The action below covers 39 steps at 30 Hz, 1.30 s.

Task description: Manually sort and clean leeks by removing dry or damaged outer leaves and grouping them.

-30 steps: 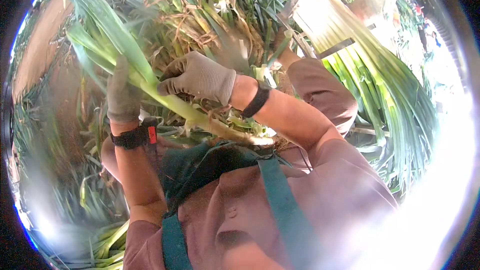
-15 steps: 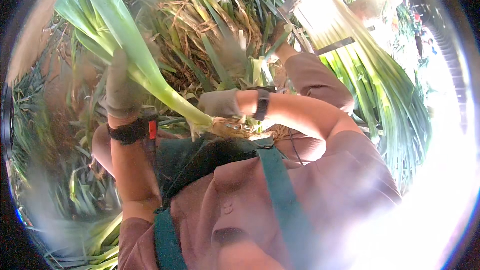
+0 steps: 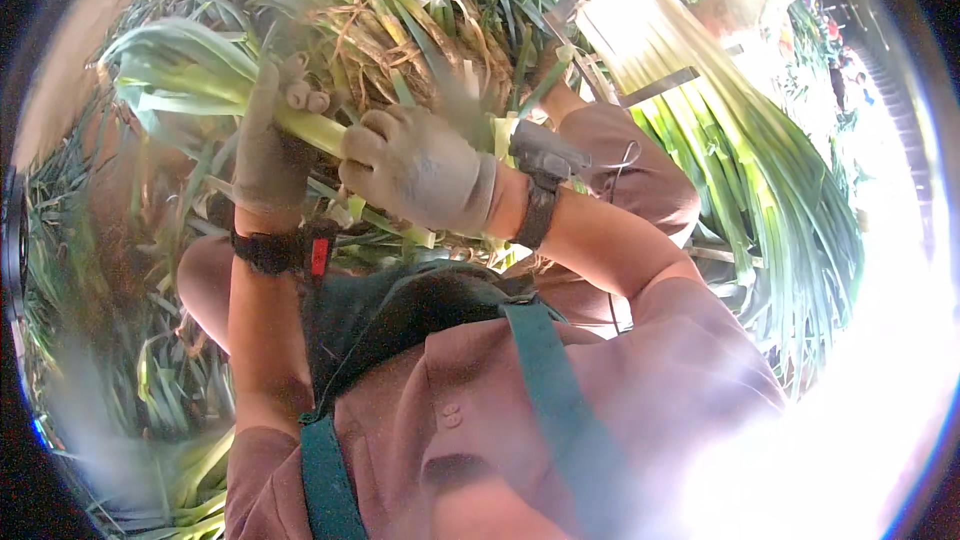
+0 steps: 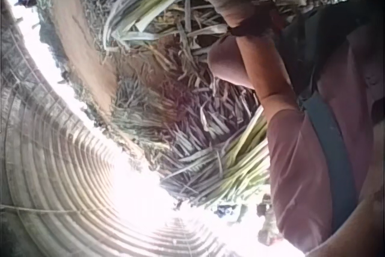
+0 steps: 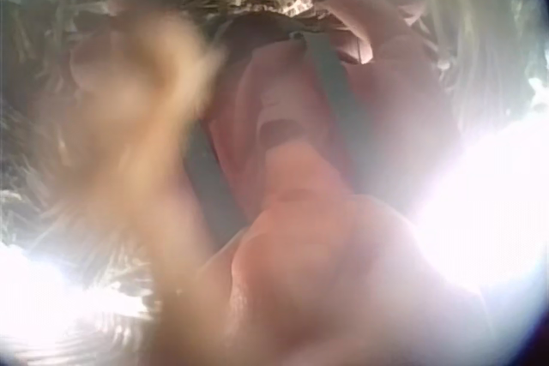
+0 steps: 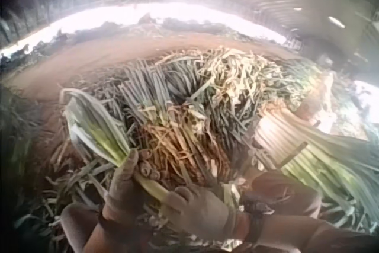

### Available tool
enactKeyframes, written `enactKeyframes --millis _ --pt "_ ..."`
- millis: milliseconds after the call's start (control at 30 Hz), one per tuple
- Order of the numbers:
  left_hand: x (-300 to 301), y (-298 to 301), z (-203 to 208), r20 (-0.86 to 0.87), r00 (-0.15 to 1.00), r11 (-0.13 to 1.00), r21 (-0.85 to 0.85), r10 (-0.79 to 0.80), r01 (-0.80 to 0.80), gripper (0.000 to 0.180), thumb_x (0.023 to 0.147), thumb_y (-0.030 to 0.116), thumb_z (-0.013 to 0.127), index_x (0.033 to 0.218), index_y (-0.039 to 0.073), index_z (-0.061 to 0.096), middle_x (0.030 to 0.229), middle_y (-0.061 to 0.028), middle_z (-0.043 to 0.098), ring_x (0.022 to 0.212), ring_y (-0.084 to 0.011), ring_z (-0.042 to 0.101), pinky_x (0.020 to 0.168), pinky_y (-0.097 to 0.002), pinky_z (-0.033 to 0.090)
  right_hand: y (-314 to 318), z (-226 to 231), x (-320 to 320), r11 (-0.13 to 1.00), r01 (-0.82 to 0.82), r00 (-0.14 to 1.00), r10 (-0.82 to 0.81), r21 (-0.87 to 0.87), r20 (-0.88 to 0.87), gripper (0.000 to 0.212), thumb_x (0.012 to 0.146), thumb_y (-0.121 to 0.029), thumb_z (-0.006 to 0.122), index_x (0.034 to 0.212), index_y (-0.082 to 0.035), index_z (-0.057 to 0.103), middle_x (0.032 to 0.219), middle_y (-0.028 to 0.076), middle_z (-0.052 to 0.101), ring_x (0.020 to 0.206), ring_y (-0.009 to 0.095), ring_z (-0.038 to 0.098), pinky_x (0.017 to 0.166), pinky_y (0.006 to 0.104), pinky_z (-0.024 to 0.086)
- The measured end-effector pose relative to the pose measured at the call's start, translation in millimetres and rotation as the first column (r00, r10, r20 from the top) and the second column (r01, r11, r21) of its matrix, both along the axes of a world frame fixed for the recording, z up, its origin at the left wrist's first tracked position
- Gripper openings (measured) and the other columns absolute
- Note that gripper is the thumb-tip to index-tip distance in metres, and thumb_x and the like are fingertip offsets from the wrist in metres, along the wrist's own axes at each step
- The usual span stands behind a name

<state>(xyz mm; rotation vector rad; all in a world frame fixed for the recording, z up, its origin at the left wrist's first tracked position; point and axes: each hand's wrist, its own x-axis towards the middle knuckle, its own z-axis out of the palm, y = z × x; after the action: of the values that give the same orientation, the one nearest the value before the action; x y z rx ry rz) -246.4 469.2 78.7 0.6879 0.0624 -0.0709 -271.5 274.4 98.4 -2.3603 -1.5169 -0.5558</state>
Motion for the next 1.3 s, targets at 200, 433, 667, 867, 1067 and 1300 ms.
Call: enactKeyframes --millis 200,433,667,867,1067,1300 --pt "8 26 -2 -0.044 0.982 0.981 0.079 0.184 -0.180 0.031 0.094 0.032 0.066 0.103 0.003 0.059 0.067 0.0033 0.049 0.062 -0.0139 0.052 0.082 -0.0402 0.052 -33 -8 -34 1.000 -0.009 0.973 0.012 0.012 -0.231 0.018 0.069 -0.015 0.070 0.085 -0.011 0.066 0.096 0.005 0.059 0.088 0.025 0.062 0.076 0.0383 0.052" --pt "32 40 15 -0.045 0.965 0.962 0.097 0.259 -0.253 0.024 0.096 0.030 0.063 0.097 0.006 0.060 0.063 0.0071 0.045 0.056 -0.0092 0.047 0.081 -0.0339 0.052 18 13 3 0.841 -0.397 0.833 0.499 0.368 -0.241 0.021 0.071 -0.016 0.072 0.089 -0.009 0.063 0.092 0.006 0.062 0.087 0.027 0.062 0.095 0.0461 0.046" --pt "78 132 26 -0.116 0.911 0.917 0.105 0.395 -0.384 0.021 0.098 0.025 0.059 0.095 0.004 0.058 0.055 0.0080 0.042 0.046 -0.0080 0.041 0.064 -0.0279 0.048 -37 -13 -35 0.879 0.033 0.730 0.304 0.475 -0.613 0.017 0.086 -0.019 0.069 0.096 -0.007 0.062 0.087 0.014 0.063 0.090 0.038 0.059 0.081 0.0451 0.046" --pt "82 190 12 -0.090 0.844 0.844 0.168 0.528 -0.510 0.019 0.097 0.023 0.058 0.088 0.006 0.054 0.060 0.0060 0.043 0.051 -0.0099 0.043 0.070 -0.0316 0.048 -119 -9 -65 0.920 0.029 0.421 -0.365 -0.390 -0.830 0.023 0.086 -0.023 0.068 0.100 -0.007 0.062 0.088 0.018 0.061 0.089 0.038 0.060 0.080 0.0455 0.047" --pt "56 70 45 0.169 0.937 0.924 0.182 0.307 -0.335 0.013 0.098 0.016 0.055 0.097 0.003 0.053 0.083 -0.0052 0.054 0.077 -0.0217 0.057 0.092 -0.0473 0.050 -25 30 11 0.983 0.166 0.981 -0.157 0.076 -0.116 0.039 0.074 -0.023 0.075 0.110 -0.012 0.063 0.113 0.009 0.058 0.091 0.027 0.062 0.075 0.0404 0.050" --pt "47 54 54 0.283 0.921 0.892 0.287 0.268 -0.348 0.020 0.096 0.016 0.062 0.103 -0.001 0.055 0.093 -0.0132 0.065 0.087 -0.0301 0.069 0.084 -0.0475 0.059 51 26 77 0.996 -0.035 0.936 0.061 -0.079 0.348 0.021 0.075 -0.018 0.063 0.095 -0.016 0.067 0.090 -0.001 0.055 0.079 0.016 0.058 0.064 0.0301 0.049"
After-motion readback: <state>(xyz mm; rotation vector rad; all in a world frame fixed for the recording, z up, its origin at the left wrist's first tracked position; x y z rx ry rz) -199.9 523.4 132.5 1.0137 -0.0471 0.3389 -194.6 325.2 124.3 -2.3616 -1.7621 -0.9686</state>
